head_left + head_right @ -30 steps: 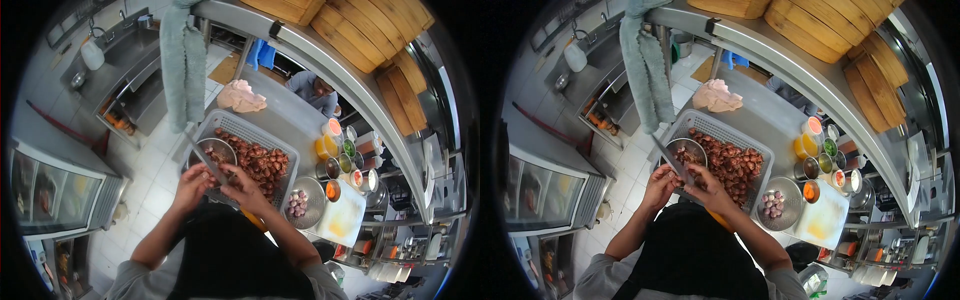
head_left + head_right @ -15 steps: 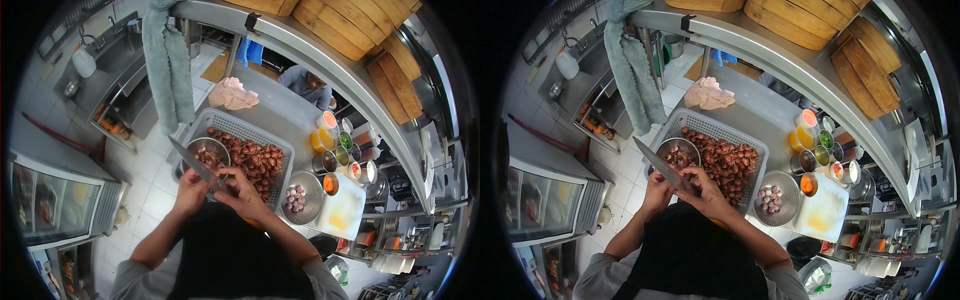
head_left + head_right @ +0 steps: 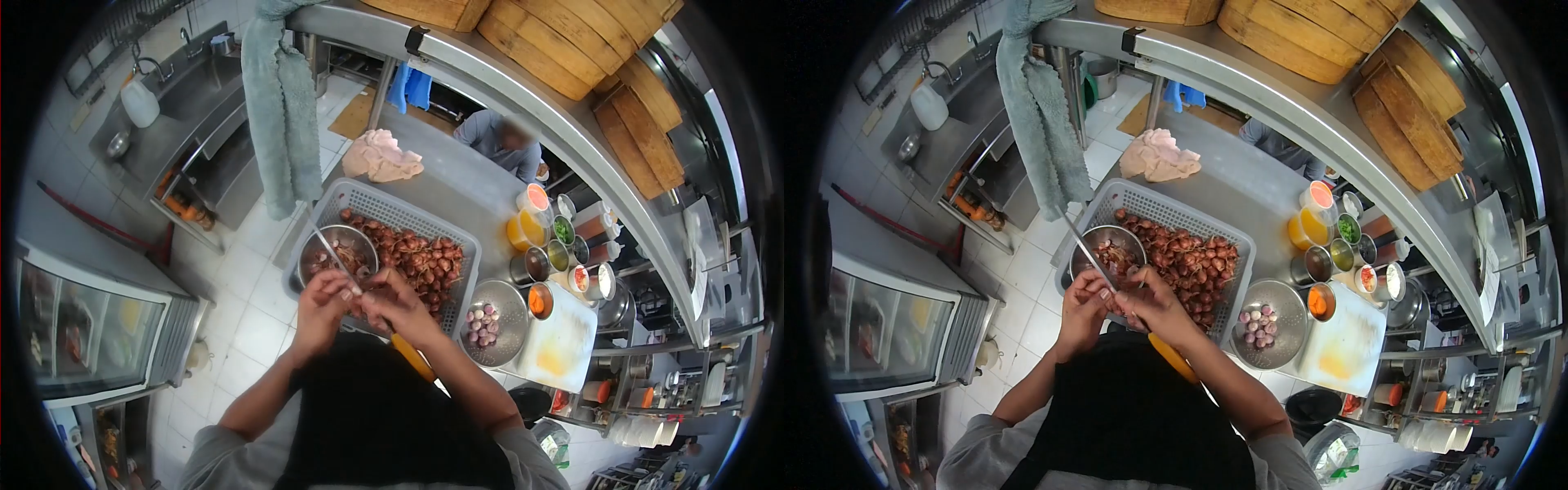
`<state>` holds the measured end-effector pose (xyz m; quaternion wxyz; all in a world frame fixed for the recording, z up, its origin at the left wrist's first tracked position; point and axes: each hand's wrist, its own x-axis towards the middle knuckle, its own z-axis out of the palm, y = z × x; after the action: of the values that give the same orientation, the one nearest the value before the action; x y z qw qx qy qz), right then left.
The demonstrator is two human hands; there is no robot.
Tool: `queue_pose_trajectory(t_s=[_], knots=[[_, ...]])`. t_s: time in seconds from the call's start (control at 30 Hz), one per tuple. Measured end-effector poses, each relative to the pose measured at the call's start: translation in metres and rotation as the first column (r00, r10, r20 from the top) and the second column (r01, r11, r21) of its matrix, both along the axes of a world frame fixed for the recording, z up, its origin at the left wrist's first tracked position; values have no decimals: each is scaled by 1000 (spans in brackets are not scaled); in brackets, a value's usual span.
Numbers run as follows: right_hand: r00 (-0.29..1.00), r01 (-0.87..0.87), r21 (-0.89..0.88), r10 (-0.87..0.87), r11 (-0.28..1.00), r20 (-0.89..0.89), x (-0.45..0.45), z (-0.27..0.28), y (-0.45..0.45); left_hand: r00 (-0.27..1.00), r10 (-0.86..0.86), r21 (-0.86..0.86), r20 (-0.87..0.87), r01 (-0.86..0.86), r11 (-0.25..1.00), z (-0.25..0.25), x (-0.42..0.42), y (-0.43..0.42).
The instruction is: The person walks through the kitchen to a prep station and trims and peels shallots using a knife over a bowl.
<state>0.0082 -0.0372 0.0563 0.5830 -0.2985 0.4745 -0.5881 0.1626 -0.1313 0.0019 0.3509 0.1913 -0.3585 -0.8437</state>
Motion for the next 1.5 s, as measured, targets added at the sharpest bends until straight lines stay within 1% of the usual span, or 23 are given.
queue_pose_trajectory(t_s=[0.03,0.07,0.17,0.27,0.33,0.37,0.43,0.53,0.57,0.67,0.7,0.8,0.9,1.0,1.03,1.1,1.3,1.33,1.43,1.5], knots=[[992,-57,67,49,996,119,-5,3,-1,1000,-1,27,-22,2,1000,0,-1,-2],[988,-51,80,38,995,153,-4,5,-3,999,-2,54,-45,5,999,0,-2,-4],[974,-51,103,27,993,226,-4,7,-6,1000,24,-35,14,-24,999,4,-4,-6],[959,-82,91,54,992,278,-5,4,-9,990,67,-207,125,-40,977,-3,-5,-8],[940,-87,96,50,992,337,-6,3,-11,993,47,-72,108,-40,997,11,-1,-10],[943,-67,85,35,994,330,-9,1,-13,994,40,-3,99,-40,999,16,1,-11],[947,-26,60,6,998,320,-18,-6,-18,995,43,33,87,-46,998,13,8,-16],[982,11,128,-35,992,187,-20,-12,-26,998,40,78,57,-44,996,11,18,-25],[994,-32,143,16,989,108,-24,-23,-29,998,43,89,50,-47,995,9,19,-27],[999,30,158,-23,987,-46,-11,-28,-36,997,67,92,29,-69,993,7,17,-30],[999,28,154,-23,988,-36,-9,-31,-38,997,77,88,24,-79,993,7,17,-31],[992,4,151,16,989,-128,-8,-30,-34,994,99,14,51,-100,995,-3,17,-35],[962,-63,-26,53,998,-268,5,-18,-26,995,57,-40,81,-54,998,-2,21,-37],[931,-97,-57,71,994,-358,14,-5,-23,990,107,-75,90,-100,992,9,14,-32],[909,-96,-149,26,984,-416,15,-7,-24,988,101,-91,115,-90,992,12,13,-32],[897,-86,-118,26,989,-442,14,1,-21,982,88,-121,164,-69,990,16,11,-31],[883,-78,-76,34,994,-468,9,9,-13,980,69,-213,187,-28,977,22,6,-29],[879,-77,-72,34,994,-476,9,12,-12,980,66,-216,186,-25,976,22,6,-29],[838,-56,-167,-44,984,-544,7,2,-14,983,47,-202,176,-10,979,20,4,-29],[841,-59,-123,-17,991,-541,5,1,-13,986,24,-162,166,3,987,17,5,-29]])
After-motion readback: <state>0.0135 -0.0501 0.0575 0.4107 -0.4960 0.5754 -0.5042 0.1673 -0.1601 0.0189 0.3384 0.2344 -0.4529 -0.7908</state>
